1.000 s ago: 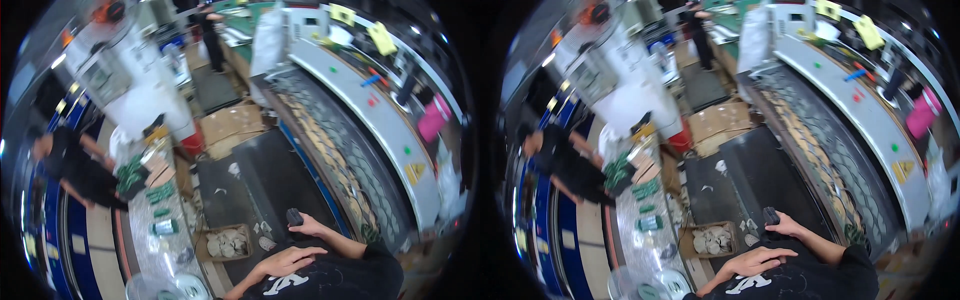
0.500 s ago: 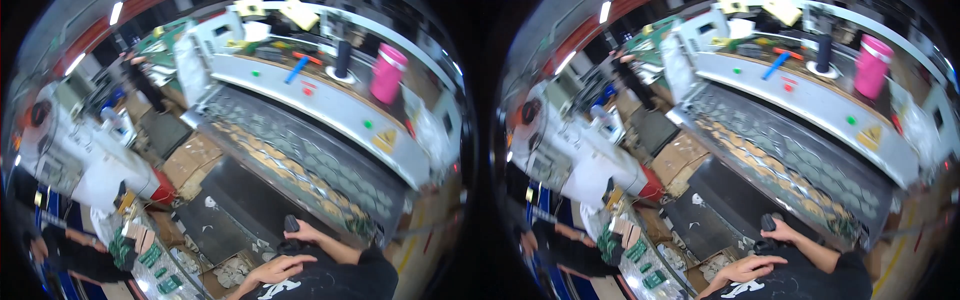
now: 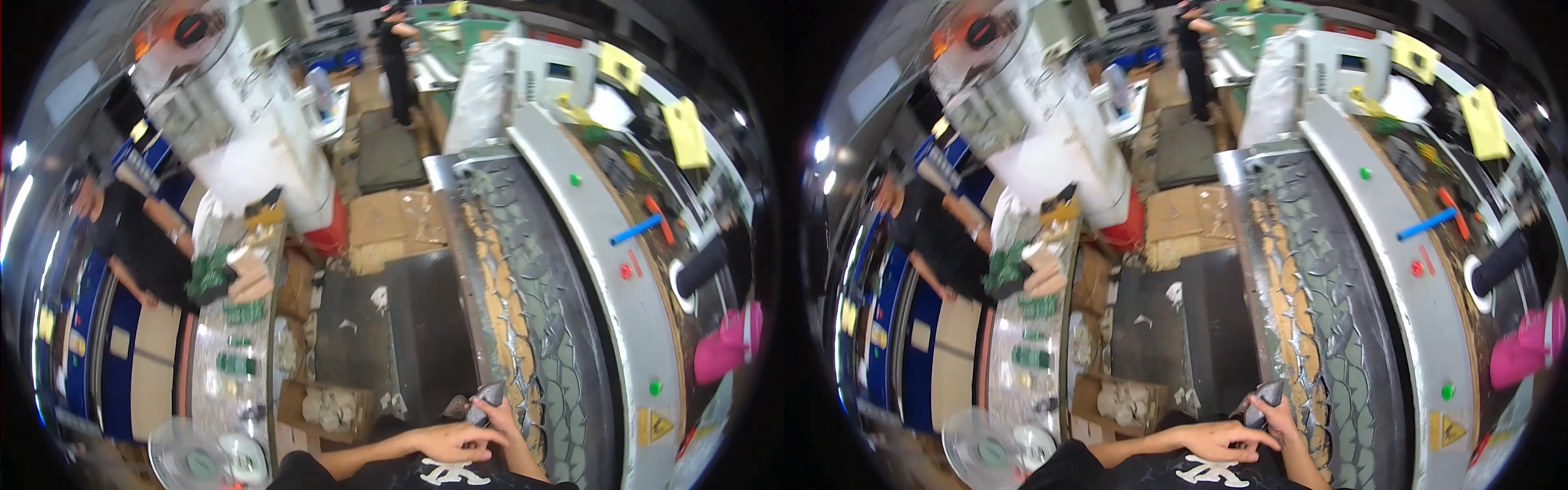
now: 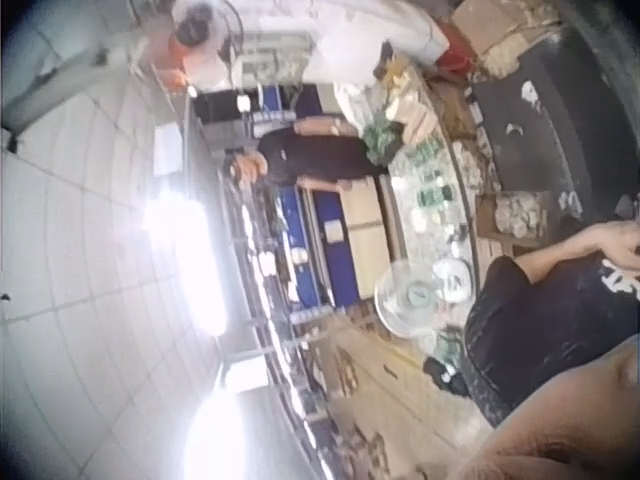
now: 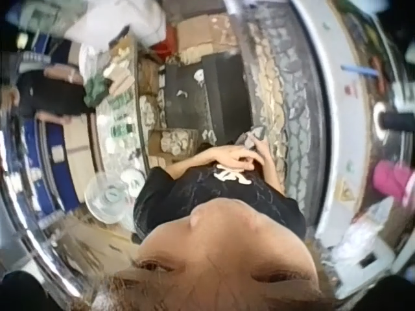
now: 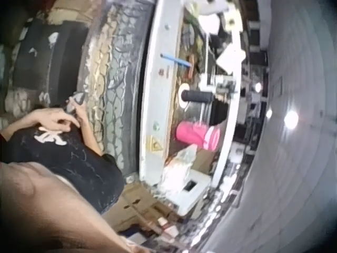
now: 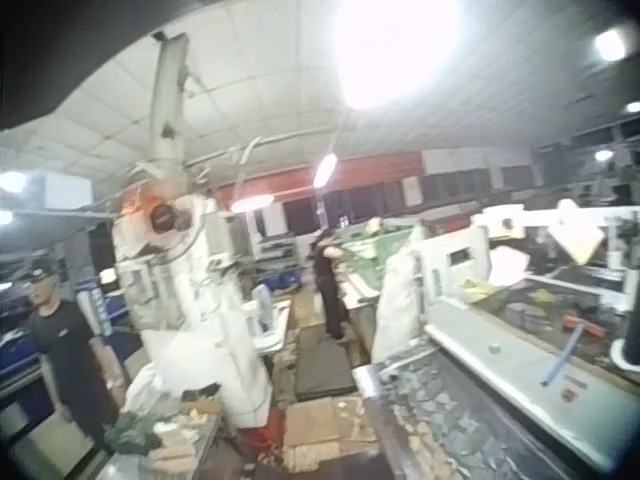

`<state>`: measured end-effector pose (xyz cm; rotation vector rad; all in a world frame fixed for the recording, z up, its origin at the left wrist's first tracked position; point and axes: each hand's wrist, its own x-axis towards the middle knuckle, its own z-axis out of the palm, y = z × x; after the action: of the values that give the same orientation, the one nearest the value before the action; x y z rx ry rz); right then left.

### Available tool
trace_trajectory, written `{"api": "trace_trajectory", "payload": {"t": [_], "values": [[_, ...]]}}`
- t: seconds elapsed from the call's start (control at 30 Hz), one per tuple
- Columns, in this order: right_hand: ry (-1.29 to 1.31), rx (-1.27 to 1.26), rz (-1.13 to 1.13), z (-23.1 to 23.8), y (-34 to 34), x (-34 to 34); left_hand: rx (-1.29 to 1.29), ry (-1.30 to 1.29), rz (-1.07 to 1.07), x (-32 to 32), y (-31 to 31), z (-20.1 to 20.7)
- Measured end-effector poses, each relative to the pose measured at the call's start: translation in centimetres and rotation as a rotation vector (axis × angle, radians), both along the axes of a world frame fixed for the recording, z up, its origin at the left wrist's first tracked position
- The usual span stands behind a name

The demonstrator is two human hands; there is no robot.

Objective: Sort and stack small cut-out shoe components from a production line conveyor.

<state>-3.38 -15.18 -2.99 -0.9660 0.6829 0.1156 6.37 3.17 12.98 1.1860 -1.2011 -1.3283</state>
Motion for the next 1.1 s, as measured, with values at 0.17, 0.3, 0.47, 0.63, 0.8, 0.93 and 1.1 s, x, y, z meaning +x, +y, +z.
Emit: {"api": "trace_trajectory", "payload": {"t": [0.17, 0.3, 0.47, 0.63, 0.8, 0.93, 1.1], "values": [[-0.149, -0.017, 0.083, 1.0, 0.9, 3.7, 0.052, -0.634, 0.772, 0.2, 1.5, -4.3], [-0.106, -0.097, 0.069, 1.8, 5.3, 6.3, 0.156, -0.554, 0.918, 1.6, 5.7, -3.2], [-0.262, 0.067, 0.057, 5.1, 12.7, 11.8, 0.072, -0.421, 1.085, 3.6, 10.5, -3.8], [-0.186, -0.136, 0.389, 7.4, 21.4, 15.5, 0.113, -0.263, 1.266, 5.3, 19.0, -1.7], [-0.274, -0.033, 0.474, 7.3, 24.5, 18.2, 0.237, -0.376, 1.331, 7.0, 20.8, -3.0], [-0.230, -0.056, 0.519, 5.9, 22.9, 20.3, 0.351, -0.343, 1.206, 9.6, 18.8, -4.4], [-0.269, -0.076, 0.473, 4.7, 19.8, 24.4, 0.329, -0.285, 1.162, 15.8, 16.4, -7.6]]}}
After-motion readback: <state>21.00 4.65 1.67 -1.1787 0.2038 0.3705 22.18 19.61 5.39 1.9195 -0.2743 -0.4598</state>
